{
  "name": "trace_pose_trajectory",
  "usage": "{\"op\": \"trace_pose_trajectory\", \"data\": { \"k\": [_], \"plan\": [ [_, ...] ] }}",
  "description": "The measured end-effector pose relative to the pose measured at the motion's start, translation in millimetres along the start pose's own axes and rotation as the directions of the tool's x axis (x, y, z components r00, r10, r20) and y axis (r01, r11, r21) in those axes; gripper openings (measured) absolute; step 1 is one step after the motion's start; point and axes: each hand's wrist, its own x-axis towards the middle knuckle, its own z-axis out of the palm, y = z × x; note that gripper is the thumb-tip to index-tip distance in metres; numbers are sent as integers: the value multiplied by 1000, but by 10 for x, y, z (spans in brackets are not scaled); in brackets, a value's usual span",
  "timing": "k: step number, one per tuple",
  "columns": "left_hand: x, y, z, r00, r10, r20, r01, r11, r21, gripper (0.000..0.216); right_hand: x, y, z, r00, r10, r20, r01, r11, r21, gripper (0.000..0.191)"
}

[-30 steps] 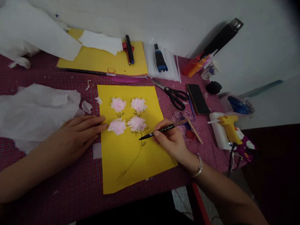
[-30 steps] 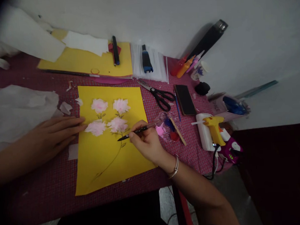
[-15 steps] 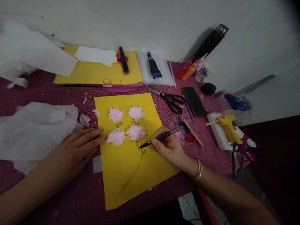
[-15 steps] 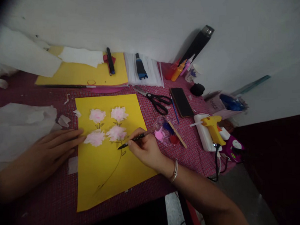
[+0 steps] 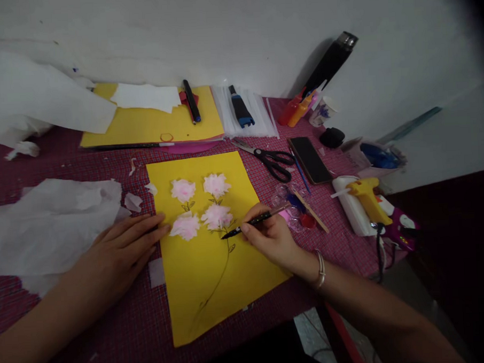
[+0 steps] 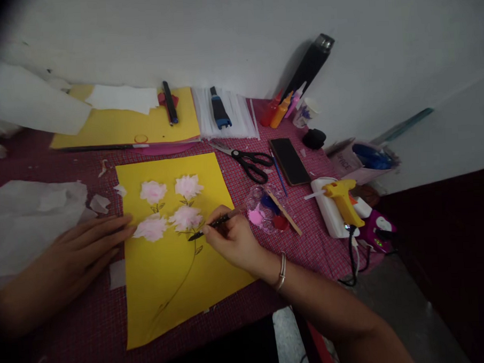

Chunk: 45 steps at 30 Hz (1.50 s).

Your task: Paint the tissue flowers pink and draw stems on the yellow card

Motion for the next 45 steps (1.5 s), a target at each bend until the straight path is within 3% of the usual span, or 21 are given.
{"op": "trace_pose_trajectory", "data": {
  "k": [9, 20, 27, 45],
  "plan": [
    [-48, -30, 34, 1000, -5, 26, 6, 999, -32, 43, 11, -29, 18, 998, -22, 58, 21, 999, 26, 6],
    [-38, -51, 37, 999, 53, -6, -53, 999, -6, 44, 18, -21, -32, 997, -65, -29, 64, 996, -60, 8],
    [-29, -58, 74, 995, 102, -12, -102, 995, 12, 44, -4, -41, -30, 998, -33, -57, 32, 999, -12, 9],
    [-30, -45, 69, 998, 60, -17, -60, 998, 23, 42, 8, -59, 29, 998, -19, 58, 16, 998, 57, 7]
  ]
}}
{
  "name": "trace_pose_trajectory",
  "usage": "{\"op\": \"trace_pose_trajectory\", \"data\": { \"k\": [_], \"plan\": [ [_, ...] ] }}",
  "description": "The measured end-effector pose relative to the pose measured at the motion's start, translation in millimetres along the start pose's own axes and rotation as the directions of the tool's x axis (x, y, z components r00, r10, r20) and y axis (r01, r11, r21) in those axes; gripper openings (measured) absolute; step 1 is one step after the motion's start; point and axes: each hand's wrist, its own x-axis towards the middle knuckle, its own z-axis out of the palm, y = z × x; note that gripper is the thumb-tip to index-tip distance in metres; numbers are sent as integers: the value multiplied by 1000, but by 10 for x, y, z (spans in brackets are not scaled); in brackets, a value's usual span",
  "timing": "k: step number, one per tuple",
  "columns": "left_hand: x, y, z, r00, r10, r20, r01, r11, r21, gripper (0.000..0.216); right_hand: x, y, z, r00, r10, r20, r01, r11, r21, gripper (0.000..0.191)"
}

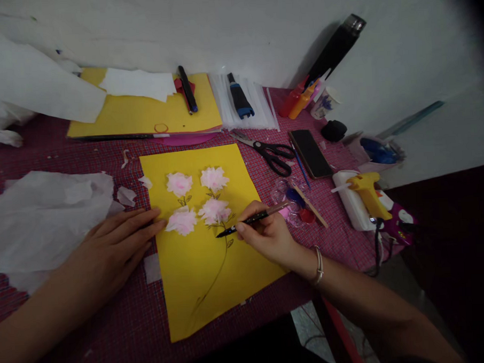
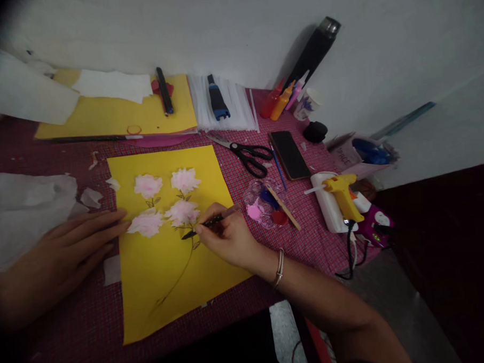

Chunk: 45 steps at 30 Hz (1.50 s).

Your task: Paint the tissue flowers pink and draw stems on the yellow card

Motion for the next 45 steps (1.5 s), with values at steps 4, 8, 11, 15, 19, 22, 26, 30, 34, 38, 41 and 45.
{"op": "trace_pose_trajectory", "data": {
  "k": [4, 8, 11, 15, 19, 22, 26, 30, 34, 38, 41, 45],
  "plan": [
    [10, 0, 0, 1000, 9, -6, -9, 1000, -10, 41, 1, 10, 4, 1000, -6, -7, 6, 999, -42, 7],
    [8, 0, -3, 1000, -3, -13, 2, 1000, -13, 40, 4, 1, 2, 1000, 0, -11, -1, 997, -77, 7],
    [-6, -5, 8, 1000, -13, -7, 13, 1000, -19, 41, 7, -6, 2, 1000, 20, 2, -20, 998, -66, 8],
    [-39, -21, 26, 999, -29, 21, 30, 999, -31, 44, 8, 9, 1, 1000, 17, 0, -17, 998, -65, 8],
    [-70, -37, 29, 1000, -25, 14, 25, 999, -28, 46, -4, 13, -11, 998, 22, -60, -26, 997, -66, 8],
    [-75, -42, 31, 1000, -14, 21, 15, 999, -32, 46, -14, -17, -29, 991, 57, -121, -56, 998, 10, 11],
    [-61, -35, 29, 997, -44, 64, 47, 997, -56, 49, -10, -58, -50, 990, 72, -119, -63, 995, 73, 10],
    [-56, -26, 10, 998, -52, 28, 54, 996, -77, 50, 11, -64, -56, 998, 59, 10, -59, 989, 138, 13],
    [-52, -19, -2, 998, -54, 45, 57, 996, -67, 48, 25, -55, -45, 997, 61, 56, -68, 987, 146, 13],
    [-38, -13, 1, 998, -42, 44, 45, 997, -69, 48, 24, -39, -27, 996, 69, 49, -76, 986, 148, 9],
    [-34, -11, 7, 997, -65, 48, 69, 994, -82, 47, 25, -29, -17, 995, 84, 48, -90, 988, 128, 8],
    [-43, -12, 13, 997, -66, 41, 69, 995, -78, 48, 34, -26, -12, 992, 104, 78, -112, 988, 105, 6]
  ]
}}
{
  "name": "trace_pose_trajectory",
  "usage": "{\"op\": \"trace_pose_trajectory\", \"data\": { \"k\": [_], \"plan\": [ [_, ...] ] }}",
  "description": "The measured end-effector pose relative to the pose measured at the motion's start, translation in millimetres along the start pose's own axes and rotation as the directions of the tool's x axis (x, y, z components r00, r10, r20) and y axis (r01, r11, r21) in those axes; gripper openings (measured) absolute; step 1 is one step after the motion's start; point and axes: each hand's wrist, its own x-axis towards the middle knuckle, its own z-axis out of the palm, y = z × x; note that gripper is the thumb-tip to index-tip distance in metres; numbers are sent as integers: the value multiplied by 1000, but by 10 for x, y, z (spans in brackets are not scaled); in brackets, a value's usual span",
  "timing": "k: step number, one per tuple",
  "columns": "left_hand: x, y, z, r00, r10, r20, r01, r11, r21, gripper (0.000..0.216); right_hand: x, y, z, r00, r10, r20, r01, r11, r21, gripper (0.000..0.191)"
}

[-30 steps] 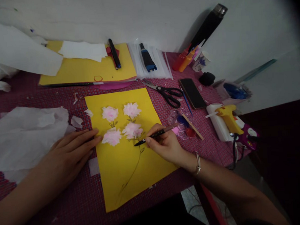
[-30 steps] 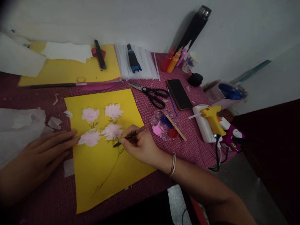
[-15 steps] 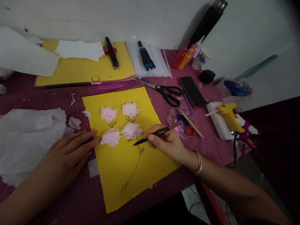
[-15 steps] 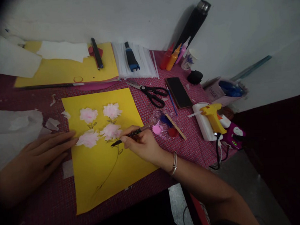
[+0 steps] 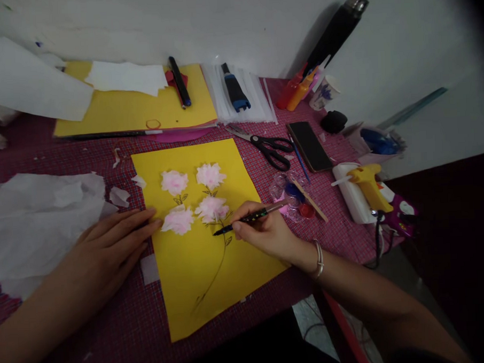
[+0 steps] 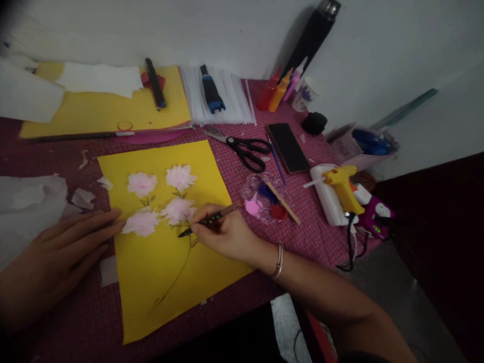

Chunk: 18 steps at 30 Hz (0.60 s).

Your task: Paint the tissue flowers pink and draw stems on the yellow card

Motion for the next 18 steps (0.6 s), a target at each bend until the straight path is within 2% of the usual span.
{"op": "trace_pose_trajectory", "data": {
  "k": [7, 11, 18],
  "plan": [
    [-17, -8, -12, 999, 6, 32, -6, 1000, -8, 52, 15, 3, 6, 998, -54, 12, 54, 998, -33, 4],
    [-20, -6, -5, 999, -42, 27, 43, 998, -36, 49, 14, -8, 0, 999, -40, 15, 40, 998, -51, 5],
    [-26, -9, -14, 999, -34, 34, 34, 999, -12, 48, 7, -3, -21, 999, -30, -12, 29, 997, -73, 5]
  ]
}}
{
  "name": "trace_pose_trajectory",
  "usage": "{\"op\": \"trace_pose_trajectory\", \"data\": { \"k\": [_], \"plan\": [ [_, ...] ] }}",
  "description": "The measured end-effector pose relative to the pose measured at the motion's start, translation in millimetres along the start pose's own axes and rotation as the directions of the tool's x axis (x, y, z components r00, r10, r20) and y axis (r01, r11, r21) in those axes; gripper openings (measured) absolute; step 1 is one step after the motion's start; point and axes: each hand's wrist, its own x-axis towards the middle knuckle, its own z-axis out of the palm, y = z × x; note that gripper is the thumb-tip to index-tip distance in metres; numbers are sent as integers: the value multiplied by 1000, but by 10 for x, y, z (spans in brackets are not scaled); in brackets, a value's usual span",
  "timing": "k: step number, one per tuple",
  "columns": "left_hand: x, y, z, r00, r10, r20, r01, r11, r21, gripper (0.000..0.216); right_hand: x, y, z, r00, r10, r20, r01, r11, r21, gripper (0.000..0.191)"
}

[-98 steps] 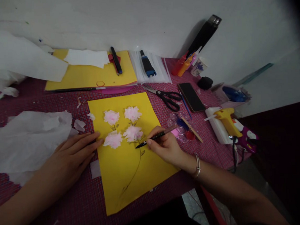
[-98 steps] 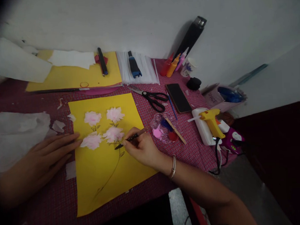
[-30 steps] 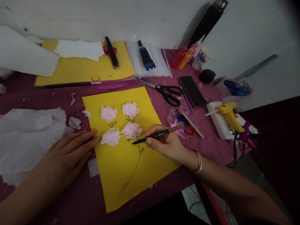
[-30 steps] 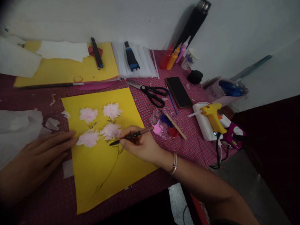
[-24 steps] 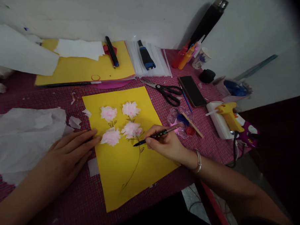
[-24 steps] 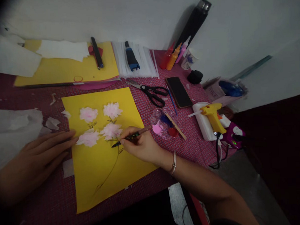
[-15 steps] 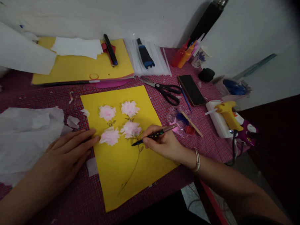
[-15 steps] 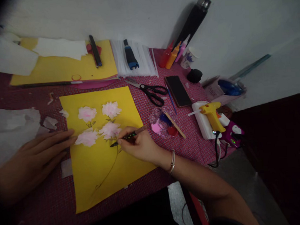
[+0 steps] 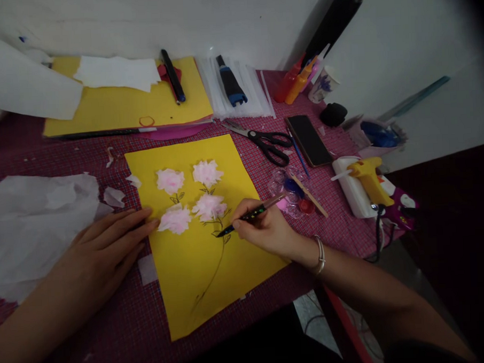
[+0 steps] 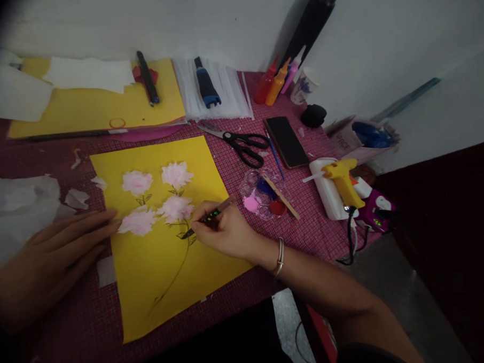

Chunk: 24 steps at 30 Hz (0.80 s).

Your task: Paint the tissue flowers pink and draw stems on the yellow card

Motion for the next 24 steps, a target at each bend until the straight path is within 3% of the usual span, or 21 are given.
{"op": "trace_pose_trajectory", "data": {
  "k": [9, 16, 21, 24],
  "plan": [
    [0, -20, 11, 1000, 24, -3, -24, 1000, 14, 55, 10, 1, -50, 998, 3, -70, -8, 998, -65, 5],
    [-4, -16, 7, 1000, 3, -1, -3, 1000, 4, 52, -1, -32, -37, 996, 22, -85, -17, 998, 53, 7],
    [1, -9, 3, 1000, 18, -12, -18, 1000, -7, 50, -28, -18, -10, 996, -55, -69, 56, 998, 21, 7],
    [3, -6, 0, 1000, 2, -2, -2, 1000, -14, 49, -74, -44, -30, 980, -198, -21, 193, 970, -147, 9]
  ]
}}
